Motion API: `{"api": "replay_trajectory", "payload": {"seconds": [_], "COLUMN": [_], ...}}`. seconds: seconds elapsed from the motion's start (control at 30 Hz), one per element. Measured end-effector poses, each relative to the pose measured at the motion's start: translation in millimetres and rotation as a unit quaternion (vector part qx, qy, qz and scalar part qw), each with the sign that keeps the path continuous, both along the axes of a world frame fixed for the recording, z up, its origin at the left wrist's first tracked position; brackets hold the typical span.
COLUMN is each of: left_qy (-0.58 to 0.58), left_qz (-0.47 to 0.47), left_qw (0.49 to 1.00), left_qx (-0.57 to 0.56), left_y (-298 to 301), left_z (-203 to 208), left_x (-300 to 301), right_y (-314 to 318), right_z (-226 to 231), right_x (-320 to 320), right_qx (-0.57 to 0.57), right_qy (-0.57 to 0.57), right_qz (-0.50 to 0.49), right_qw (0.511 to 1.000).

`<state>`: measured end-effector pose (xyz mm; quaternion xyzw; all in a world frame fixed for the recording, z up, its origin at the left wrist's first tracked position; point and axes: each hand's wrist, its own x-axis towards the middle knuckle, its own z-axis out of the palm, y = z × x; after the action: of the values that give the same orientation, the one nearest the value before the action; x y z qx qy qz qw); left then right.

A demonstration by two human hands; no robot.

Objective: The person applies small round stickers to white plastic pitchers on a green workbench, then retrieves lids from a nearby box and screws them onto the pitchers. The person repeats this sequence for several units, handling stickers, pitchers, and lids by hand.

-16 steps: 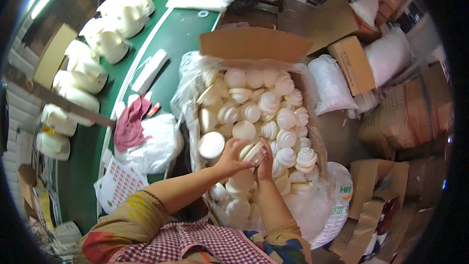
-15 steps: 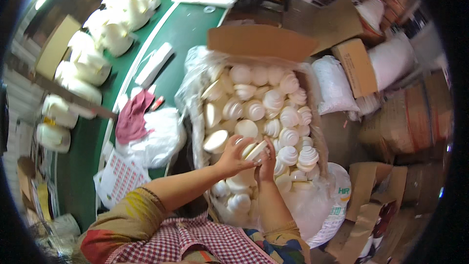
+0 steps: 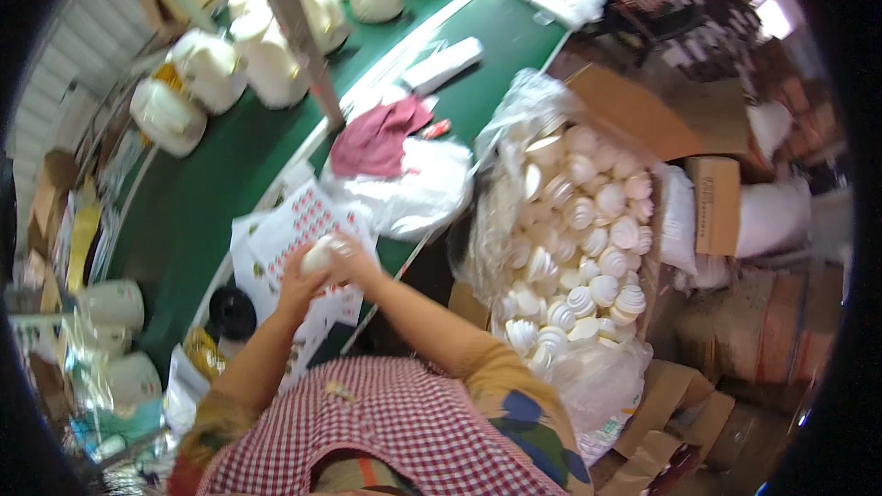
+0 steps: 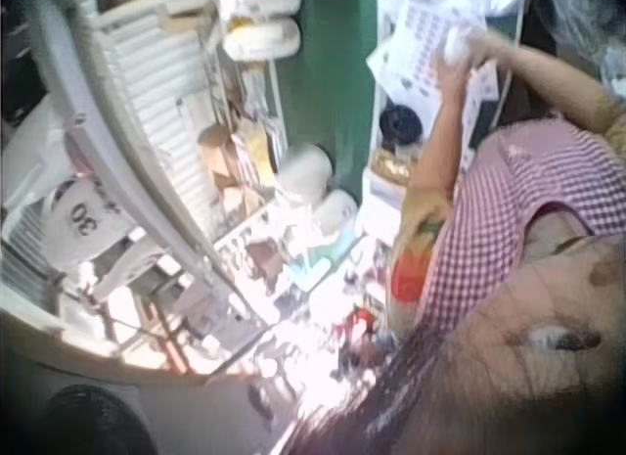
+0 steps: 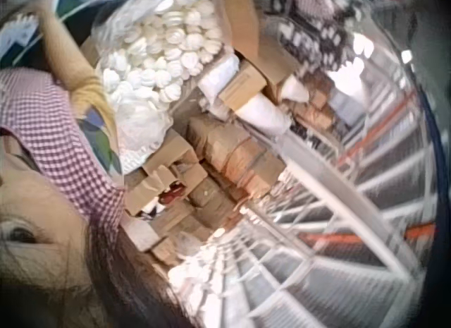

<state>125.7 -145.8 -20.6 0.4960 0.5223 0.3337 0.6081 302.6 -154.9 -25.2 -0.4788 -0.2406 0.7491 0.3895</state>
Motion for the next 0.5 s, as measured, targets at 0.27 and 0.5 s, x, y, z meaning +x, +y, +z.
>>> {"api": "replay_trajectory", "payload": {"seconds": [0.27, 0.5], "left_qy": [0.246, 0.553], "left_qz": [0.057, 0.01], "left_qw": [0.967, 0.805], "left_qx": [-0.012, 0.215], "left_y": [80.6, 90.7], "left_z": [-28.1, -17.9], "left_x": [-83.4, -114.4], "right_y": [69.4, -76.6], "right_z": [-74.2, 44.0], "right_x": [-87.5, 167.0], "right_qx": [0.233, 0.195], "right_qy": [-0.296, -0.173], "right_qz": [-0.035, -0.168], "right_qw": [0.926, 0.951]}}
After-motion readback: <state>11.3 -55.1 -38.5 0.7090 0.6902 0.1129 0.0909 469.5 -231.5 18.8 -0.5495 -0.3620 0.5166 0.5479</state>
